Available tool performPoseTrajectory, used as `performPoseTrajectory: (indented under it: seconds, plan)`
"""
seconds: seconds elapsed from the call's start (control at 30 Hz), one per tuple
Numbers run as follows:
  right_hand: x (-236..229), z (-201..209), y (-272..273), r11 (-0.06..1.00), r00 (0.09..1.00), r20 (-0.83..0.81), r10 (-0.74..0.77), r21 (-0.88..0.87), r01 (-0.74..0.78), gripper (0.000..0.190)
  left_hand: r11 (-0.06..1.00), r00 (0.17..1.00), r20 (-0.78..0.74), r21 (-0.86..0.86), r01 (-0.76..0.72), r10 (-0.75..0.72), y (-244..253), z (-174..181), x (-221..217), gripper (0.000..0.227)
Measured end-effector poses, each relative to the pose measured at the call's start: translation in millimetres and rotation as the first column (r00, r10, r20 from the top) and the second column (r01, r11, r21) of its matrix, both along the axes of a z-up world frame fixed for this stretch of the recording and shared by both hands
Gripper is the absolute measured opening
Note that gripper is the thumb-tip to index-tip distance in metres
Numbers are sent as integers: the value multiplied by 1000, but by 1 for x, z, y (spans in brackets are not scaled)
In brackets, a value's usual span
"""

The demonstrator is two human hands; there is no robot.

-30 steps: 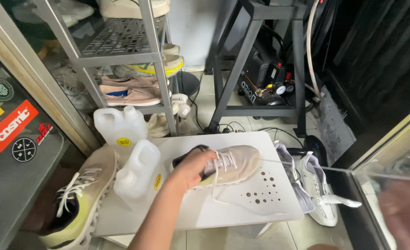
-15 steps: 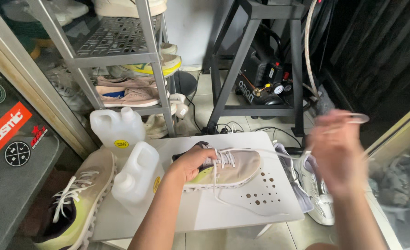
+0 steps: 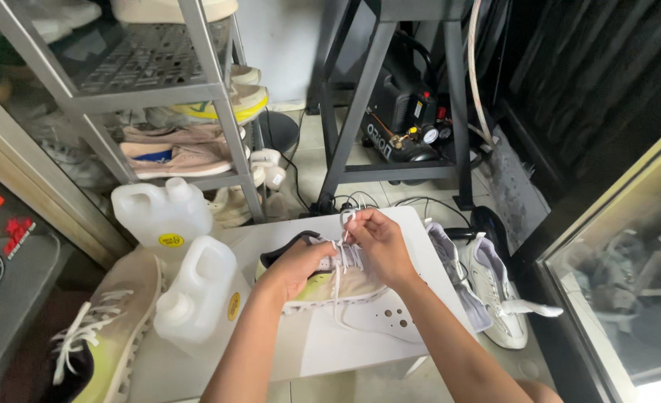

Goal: The person laces a white sneaker by threading the laces through the eyelets and tightening them. The person adjusts the laces and pulls them to secure the fit.

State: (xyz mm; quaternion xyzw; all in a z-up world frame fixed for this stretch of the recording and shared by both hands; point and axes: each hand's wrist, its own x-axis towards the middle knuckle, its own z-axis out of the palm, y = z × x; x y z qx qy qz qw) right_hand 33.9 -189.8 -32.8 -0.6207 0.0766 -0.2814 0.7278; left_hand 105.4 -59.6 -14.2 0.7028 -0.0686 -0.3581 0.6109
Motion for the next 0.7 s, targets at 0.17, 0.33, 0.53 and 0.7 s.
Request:
performPoseTrajectory:
  seconds: [0.17, 0.33, 0.53, 0.7]
  plan:
    - [-6, 7, 3, 1000, 1000, -25, -17, 12, 17, 6, 970, 949, 278, 230, 82, -146, 19, 34, -22, 52]
    - [-8, 10, 6, 1000, 1000, -26, -2, 22, 2, 4, 943, 885, 423, 330, 48, -193, 26, 37, -24, 53]
    - [-12, 12, 9, 1000, 999, -52, 1, 14, 0, 13, 980, 902, 399, 168, 104, -163, 29, 17, -10, 27]
    - [-17, 16, 11, 997, 998, -64, 17, -72, -22, 13, 989, 921, 364, 85, 119, -142, 35, 37, -19, 26]
